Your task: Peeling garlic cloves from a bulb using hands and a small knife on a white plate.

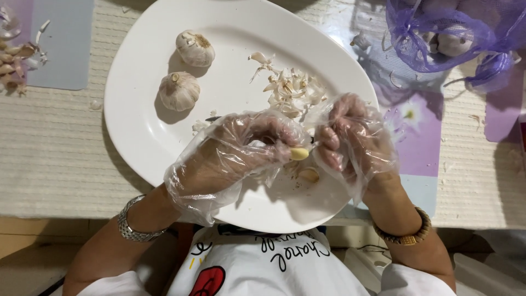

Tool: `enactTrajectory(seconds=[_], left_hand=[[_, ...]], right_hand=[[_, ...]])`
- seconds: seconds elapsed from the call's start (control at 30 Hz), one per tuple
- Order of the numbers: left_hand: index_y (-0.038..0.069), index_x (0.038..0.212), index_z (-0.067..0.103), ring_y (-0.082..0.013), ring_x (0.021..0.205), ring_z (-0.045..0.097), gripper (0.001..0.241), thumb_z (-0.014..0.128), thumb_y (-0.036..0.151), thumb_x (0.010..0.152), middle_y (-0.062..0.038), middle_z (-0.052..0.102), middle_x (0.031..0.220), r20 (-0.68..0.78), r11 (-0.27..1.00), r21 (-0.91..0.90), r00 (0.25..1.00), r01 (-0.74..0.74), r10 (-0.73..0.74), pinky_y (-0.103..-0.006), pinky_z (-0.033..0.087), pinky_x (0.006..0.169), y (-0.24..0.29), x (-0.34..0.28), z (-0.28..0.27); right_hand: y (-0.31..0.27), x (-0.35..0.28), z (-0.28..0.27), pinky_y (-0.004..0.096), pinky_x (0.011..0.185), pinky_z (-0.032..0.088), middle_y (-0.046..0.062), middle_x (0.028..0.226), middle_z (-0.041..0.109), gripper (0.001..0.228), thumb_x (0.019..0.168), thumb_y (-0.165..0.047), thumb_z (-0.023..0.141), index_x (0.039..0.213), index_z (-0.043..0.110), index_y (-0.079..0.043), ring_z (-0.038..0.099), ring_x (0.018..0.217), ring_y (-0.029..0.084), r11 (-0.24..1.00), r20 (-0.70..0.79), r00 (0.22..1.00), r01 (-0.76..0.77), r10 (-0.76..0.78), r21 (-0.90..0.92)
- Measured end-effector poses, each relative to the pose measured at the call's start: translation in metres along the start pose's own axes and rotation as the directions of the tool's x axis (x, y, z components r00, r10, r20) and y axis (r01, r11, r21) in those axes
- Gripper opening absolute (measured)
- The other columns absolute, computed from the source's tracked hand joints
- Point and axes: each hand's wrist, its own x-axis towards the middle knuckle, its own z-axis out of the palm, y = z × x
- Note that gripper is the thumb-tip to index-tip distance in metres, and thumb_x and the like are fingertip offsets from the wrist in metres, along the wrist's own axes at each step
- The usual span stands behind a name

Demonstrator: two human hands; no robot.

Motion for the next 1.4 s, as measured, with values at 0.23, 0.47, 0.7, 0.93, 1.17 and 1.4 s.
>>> enactTrajectory(seconds=[0.23,0.47,0.7,0.93,1.17,1.4], left_hand=[[0.002,0.114,0.071,-0.0203,0.083,0.067,0.02,0.073,0.008,0.095,-0.014,0.071,0.115,0.013,0.942,-0.322,0.996,0.09,-0.091,-0.0297,0.056,0.068,-0.007,-0.005,-0.006],[0.003,0.118,0.068,-0.0211,0.108,0.071,0.017,0.066,0.008,0.102,-0.012,0.072,0.115,0.09,0.942,-0.332,0.996,0.034,-0.004,-0.0337,0.062,0.101,0.004,-0.003,-0.005],[-0.004,0.131,0.062,-0.0278,0.125,0.062,0.031,0.073,0.005,0.103,-0.019,0.066,0.129,0.189,0.606,-0.78,0.982,0.153,-0.004,-0.0422,0.053,0.115,-0.046,-0.006,-0.032],[0.003,0.148,0.051,-0.0317,0.132,0.056,0.049,0.061,0.032,0.11,-0.02,0.055,0.143,0.231,0.727,-0.685,0.933,-0.046,0.277,-0.0463,0.051,0.118,-0.056,0.003,-0.038],[0.003,0.116,0.066,-0.0182,0.105,0.073,0.025,0.075,0.0,0.093,-0.011,0.072,0.113,-0.138,0.863,0.449,0.936,-0.232,0.323,-0.0278,0.064,0.099,0.004,0.0,-0.008],[0.002,0.151,0.052,-0.028,0.126,0.064,0.049,0.065,0.028,0.112,-0.017,0.057,0.146,0.315,0.694,-0.698,0.794,-0.177,0.519,-0.0388,0.065,0.097,-0.046,0.003,-0.024]], right_hand=[[-0.018,0.004,-0.007,0.03,0.071,0.066,0.018,0.106,0.071,0.022,0.108,-0.012,0.067,0.126,0.062,-0.001,0.073,0.086,0.024,0.948,0.107,0.994,0.065,-0.033,-0.312],[0.004,0.002,0.034,0.012,0.068,0.067,0.015,0.114,0.072,0.018,0.107,0.003,0.059,0.124,0.064,0.002,0.076,0.085,0.012,0.666,0.153,0.961,0.27,-0.229,-0.696],[0.005,-0.007,0.038,0.021,0.096,0.071,0.008,0.125,0.073,0.024,0.092,-0.004,0.077,0.111,0.068,-0.015,0.078,0.112,0.017,0.364,0.009,0.978,0.085,-0.206,-0.928],[-0.008,0.006,0.047,0.013,0.058,0.06,0.019,0.146,0.051,0.043,0.095,-0.003,0.07,0.131,0.047,-0.003,0.059,0.098,0.012,0.068,0.097,0.986,0.107,-0.135,-0.992],[-0.011,0.002,0.066,0.022,0.069,0.066,0.015,0.109,0.071,0.033,0.087,0.014,0.077,0.114,0.067,-0.002,0.072,0.083,0.018,-0.162,0.003,0.93,-0.061,-0.369,-0.985],[0.013,-0.003,0.06,0.024,0.104,0.065,0.008,0.117,0.071,0.016,0.104,-0.005,0.061,0.12,0.063,-0.006,0.073,0.11,0.016,0.22,0.085,0.978,0.127,-0.19,-0.967]])
